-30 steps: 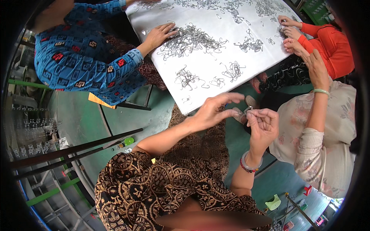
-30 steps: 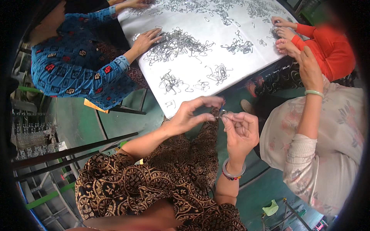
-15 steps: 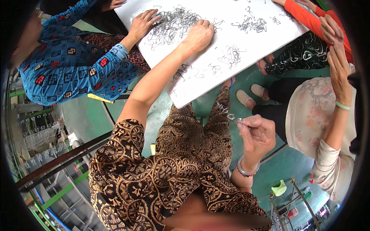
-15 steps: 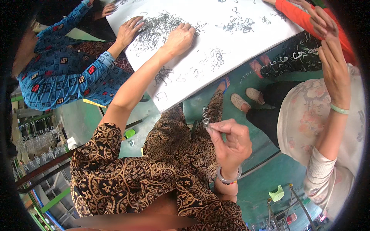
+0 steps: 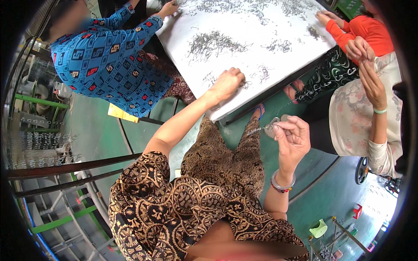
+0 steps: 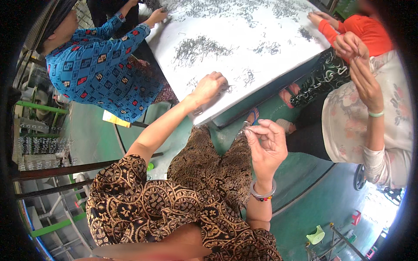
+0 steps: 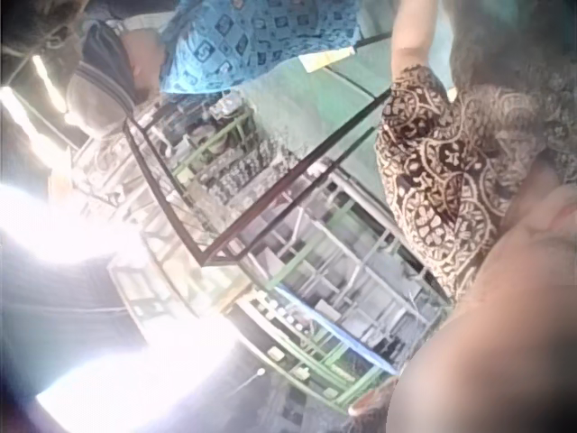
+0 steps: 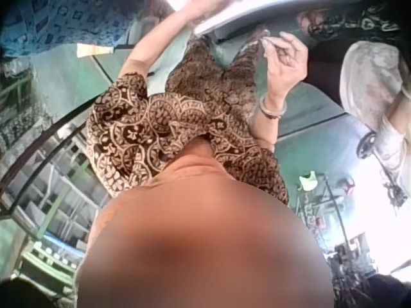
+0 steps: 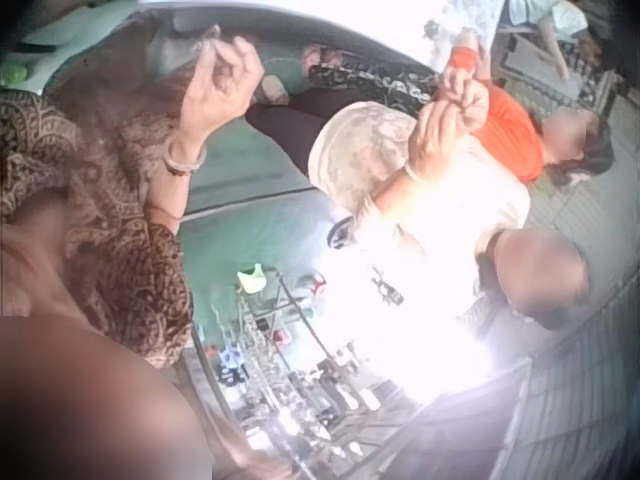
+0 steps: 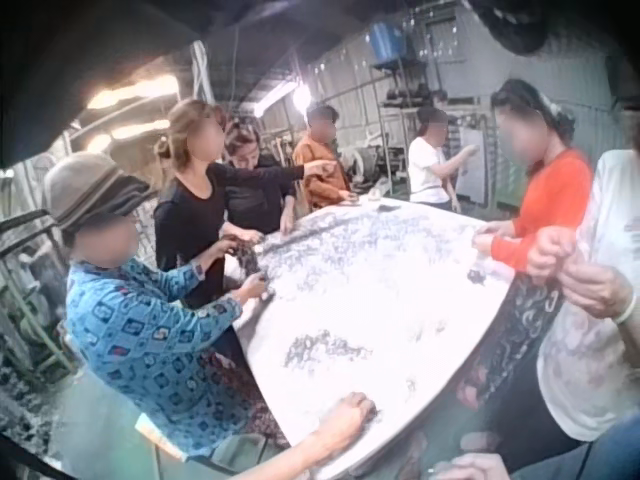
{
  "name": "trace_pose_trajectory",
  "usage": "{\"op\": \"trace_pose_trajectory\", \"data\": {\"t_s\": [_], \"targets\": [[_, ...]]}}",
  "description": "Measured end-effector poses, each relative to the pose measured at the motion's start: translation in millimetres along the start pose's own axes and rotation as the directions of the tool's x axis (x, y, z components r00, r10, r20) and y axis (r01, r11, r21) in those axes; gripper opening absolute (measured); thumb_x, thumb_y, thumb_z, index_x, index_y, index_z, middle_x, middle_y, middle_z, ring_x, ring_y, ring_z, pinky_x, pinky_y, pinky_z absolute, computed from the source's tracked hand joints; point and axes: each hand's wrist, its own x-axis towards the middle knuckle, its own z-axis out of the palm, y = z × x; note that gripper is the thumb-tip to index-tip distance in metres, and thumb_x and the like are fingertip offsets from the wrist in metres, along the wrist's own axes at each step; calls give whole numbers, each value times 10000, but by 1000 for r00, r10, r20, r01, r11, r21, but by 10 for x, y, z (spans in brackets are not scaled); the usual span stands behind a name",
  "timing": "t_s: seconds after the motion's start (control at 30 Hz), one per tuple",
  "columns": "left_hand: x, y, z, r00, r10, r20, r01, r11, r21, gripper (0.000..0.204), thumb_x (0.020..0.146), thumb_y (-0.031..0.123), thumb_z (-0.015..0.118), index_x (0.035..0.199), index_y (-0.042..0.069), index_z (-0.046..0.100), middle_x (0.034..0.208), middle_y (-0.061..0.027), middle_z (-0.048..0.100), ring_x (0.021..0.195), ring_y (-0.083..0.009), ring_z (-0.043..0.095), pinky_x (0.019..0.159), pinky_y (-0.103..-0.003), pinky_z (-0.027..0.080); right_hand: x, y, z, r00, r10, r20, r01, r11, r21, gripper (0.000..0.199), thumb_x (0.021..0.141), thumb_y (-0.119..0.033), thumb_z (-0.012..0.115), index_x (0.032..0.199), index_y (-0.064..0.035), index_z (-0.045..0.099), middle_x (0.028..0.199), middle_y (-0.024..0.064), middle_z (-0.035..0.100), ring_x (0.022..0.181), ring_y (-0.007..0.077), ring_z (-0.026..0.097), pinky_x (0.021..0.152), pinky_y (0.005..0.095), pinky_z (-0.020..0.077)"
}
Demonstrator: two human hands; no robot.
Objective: The person stands at a table and repeatedly picks up small metal clips from a pile, links them together by hand, and places the assembled chains onto a hanging rack. Other workers are also present at the table performing similar tasks.
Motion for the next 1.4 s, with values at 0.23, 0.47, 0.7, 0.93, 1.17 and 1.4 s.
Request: {"op": "trace_pose_trajectory", "data": {"t_s": [0.23, 0.47, 0.7, 0.93, 1.17, 1.4], "targets": [[639, -671, -55, 985, 79, -154, -59, 990, 126, 147, 826, 139, 613, 931, 64, 682, 927, -110, 645, 915, -281, 607, 839, -393, 493, -19, -15, -29, 1000, 4, -27, -4, 1000, -13, 343, 805, 142, 648, 1108, 51, 516, 896, 100, 651, 839, 121, 631, 765, 225, 520], [648, -571, 43, 993, 110, 35, -115, 935, 335, 107, 842, 96, 576, 889, 7, 611, 912, -143, 603, 952, -309, 575, 828, -386, 487, -117, -17, -56, 997, 24, -70, -26, 999, -29, 341, 800, 139, 656, 1100, 61, 513, 889, 95, 641, 841, 128, 632, 776, 243, 530], [79, 425, -477, 959, -283, -5, 236, 812, -534, 148, 914, 110, 571, 970, -24, 601, 877, -145, 638, 772, -209, 640, 734, -339, 503, -101, 205, -63, 998, 24, -56, -28, 997, -71, 350, 823, 113, 648, 1137, 60, 501, 888, 87, 647, 825, 103, 617, 751, 219, 508], [-447, 1354, -728, 974, -175, 144, 194, 311, -930, 110, 942, 116, 585, 993, 20, 591, 978, -37, 604, 940, -124, 572, 824, -268, 466, -9, 441, -23, 994, 43, -100, -42, 999, 13, 347, 842, 92, 642, 1156, 41, 502, 865, 73, 660, 746, 59, 592, 637, 172, 464], [-325, 1536, -692, 978, -189, -92, 15, 503, -864, 81, 947, 63, 554, 991, 3, 585, 989, -92, 637, 941, -144, 589, 842, -295, 487, -52, 375, 30, 995, -24, -92, 14, 995, -98, 347, 842, 92, 640, 1162, 40, 518, 886, 83, 666, 804, 76, 613, 694, 198, 504], [-337, 1583, -765, 980, -133, -150, -46, 580, -814, 64, 923, -3, 551, 973, -22, 587, 957, -121, 665, 915, -181, 638, 825, -317, 519, 299, 308, -235, 985, -19, -171, -22, 972, -233, 239, 945, -28, 539, 1166, 49, 586, 936, 118, 655, 712, 90, 573, 585, 207, 456]]}}
